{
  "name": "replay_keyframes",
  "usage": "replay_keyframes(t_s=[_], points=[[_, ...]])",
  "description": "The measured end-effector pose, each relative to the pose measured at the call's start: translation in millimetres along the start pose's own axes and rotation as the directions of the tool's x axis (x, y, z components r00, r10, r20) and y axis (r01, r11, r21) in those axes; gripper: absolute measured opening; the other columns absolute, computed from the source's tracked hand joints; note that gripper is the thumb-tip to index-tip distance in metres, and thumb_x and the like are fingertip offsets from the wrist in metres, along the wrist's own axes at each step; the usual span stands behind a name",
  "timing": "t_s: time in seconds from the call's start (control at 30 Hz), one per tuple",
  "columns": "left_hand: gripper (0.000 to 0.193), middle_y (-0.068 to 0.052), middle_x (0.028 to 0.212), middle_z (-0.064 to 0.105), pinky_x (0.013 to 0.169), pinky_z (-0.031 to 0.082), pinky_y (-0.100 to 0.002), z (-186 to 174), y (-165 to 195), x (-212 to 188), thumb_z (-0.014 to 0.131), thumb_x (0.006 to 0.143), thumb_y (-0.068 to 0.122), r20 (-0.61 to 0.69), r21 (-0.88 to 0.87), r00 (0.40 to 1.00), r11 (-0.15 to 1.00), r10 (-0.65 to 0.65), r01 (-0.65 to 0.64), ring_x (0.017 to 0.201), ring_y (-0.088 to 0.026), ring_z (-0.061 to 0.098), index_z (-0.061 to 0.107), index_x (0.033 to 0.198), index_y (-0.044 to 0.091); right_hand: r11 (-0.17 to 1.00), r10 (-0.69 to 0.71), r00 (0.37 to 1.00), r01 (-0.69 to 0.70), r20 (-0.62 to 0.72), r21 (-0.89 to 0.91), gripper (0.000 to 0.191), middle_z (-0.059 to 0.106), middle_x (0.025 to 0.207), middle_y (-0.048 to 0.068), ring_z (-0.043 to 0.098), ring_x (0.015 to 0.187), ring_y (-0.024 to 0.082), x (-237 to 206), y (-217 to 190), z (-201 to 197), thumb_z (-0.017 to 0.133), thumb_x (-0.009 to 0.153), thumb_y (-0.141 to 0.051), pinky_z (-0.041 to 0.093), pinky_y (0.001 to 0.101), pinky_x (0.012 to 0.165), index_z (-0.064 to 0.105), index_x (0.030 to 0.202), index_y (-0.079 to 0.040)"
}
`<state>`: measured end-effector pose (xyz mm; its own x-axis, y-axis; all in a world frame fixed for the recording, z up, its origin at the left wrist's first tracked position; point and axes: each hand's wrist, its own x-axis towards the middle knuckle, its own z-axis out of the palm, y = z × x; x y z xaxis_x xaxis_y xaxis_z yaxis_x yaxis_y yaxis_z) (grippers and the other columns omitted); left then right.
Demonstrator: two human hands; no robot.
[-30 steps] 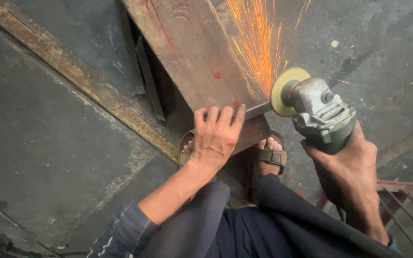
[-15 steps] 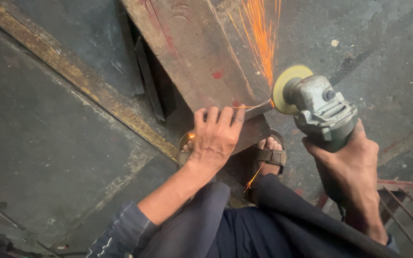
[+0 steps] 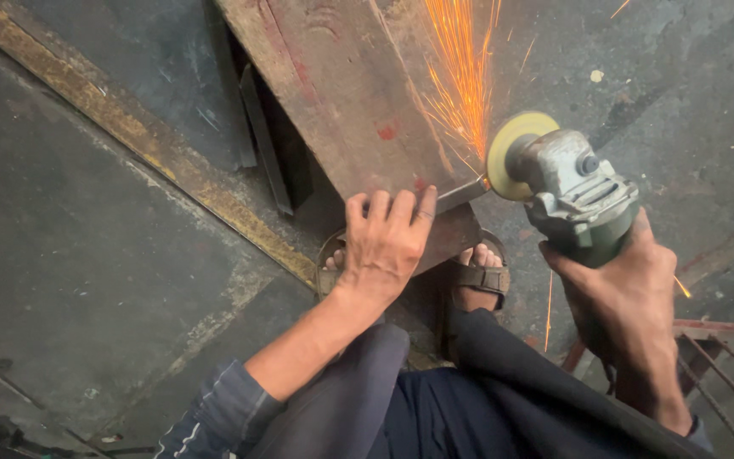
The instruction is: The person sits on the floor and uses an angle grinder to grind the ends and edges of flat metal bars, holding each bar against a wooden block and producing sparks. They reposition and turn the bars repeatedly to grind different sections.
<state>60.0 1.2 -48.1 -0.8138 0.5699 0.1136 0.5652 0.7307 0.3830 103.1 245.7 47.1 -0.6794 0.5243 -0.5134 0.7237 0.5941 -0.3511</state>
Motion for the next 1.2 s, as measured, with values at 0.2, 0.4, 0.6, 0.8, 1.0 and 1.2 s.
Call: replay_keyframes(t_s=[0.2, 0.4, 0.6, 0.8, 1.0, 1.2], points=[[0.040, -0.005, 0.097, 0.053, 0.090, 0.043, -0.047, 0, -1, -1, 0.059, 0.092, 0.016, 0.000, -0.003, 1.000, 1.000, -0.006, 0.006, 0.091, -0.025, 0.054, 0.069, 0.129, 0.007, 1.000, 0.003, 1.000, -0.003, -0.009, -0.015, 0.074, 0.075, 0.114, 0.019, 0.073, 0.104, 0.025, -2, -5, 2, 0.088, 0.071, -0.026, 0.055, 0.0379, 0.089, 0.060, 0.134, 0.000], [0.040, -0.005, 0.096, 0.053, 0.090, 0.043, -0.047, 1, -1, 0, 0.060, 0.091, 0.016, 0.003, 0.011, 1.000, 1.000, -0.005, 0.005, 0.091, -0.024, 0.054, 0.069, 0.129, 0.008, 0.999, -0.026, 0.999, 0.026, 0.033, 0.021, 0.074, 0.075, 0.114, 0.018, 0.073, 0.105, 0.023, -3, -2, 1, 0.089, 0.071, -0.026, 0.055, 0.0367, 0.090, 0.060, 0.135, -0.001], [0.040, -0.005, 0.098, 0.053, 0.091, 0.043, -0.047, 1, -1, -2, 0.060, 0.092, 0.015, 0.017, 0.005, 1.000, 1.000, 0.000, 0.000, 0.092, -0.025, 0.054, 0.068, 0.130, 0.007, 0.998, -0.054, 0.998, 0.052, 0.034, 0.038, 0.075, 0.075, 0.117, 0.017, 0.073, 0.108, 0.022, -5, 3, 0, 0.088, 0.073, -0.026, 0.055, 0.0357, 0.092, 0.059, 0.138, -0.001], [0.040, -0.005, 0.097, 0.053, 0.090, 0.043, -0.047, 0, 0, 0, 0.060, 0.092, 0.015, 0.011, 0.020, 1.000, 1.000, 0.005, -0.005, 0.091, -0.024, 0.054, 0.068, 0.131, 0.007, 1.000, -0.016, 0.999, 0.015, 0.039, 0.028, 0.077, 0.075, 0.114, 0.018, 0.073, 0.107, 0.023, -6, -5, -1, 0.088, 0.072, -0.026, 0.055, 0.0365, 0.090, 0.058, 0.138, -0.001], [0.040, -0.006, 0.097, 0.053, 0.090, 0.043, -0.047, -1, 0, 0, 0.060, 0.092, 0.015, 0.012, -0.003, 1.000, 1.000, -0.005, 0.006, 0.092, -0.025, 0.054, 0.068, 0.130, 0.007, 0.999, 0.013, 1.000, -0.014, 0.025, 0.043, 0.072, 0.075, 0.115, 0.017, 0.073, 0.104, 0.023, -1, -11, -3, 0.087, 0.073, -0.026, 0.056, 0.0360, 0.089, 0.060, 0.134, 0.000], [0.041, -0.006, 0.098, 0.053, 0.090, 0.043, -0.047, -1, -1, -1, 0.060, 0.092, 0.015, 0.010, -0.005, 1.000, 1.000, 0.000, 0.000, 0.092, -0.025, 0.054, 0.067, 0.131, 0.006, 0.998, 0.037, 0.999, -0.038, 0.027, 0.042, 0.069, 0.076, 0.115, 0.017, 0.074, 0.106, 0.022, -5, -13, -3, 0.085, 0.075, -0.026, 0.055, 0.0361, 0.091, 0.061, 0.134, 0.000]])
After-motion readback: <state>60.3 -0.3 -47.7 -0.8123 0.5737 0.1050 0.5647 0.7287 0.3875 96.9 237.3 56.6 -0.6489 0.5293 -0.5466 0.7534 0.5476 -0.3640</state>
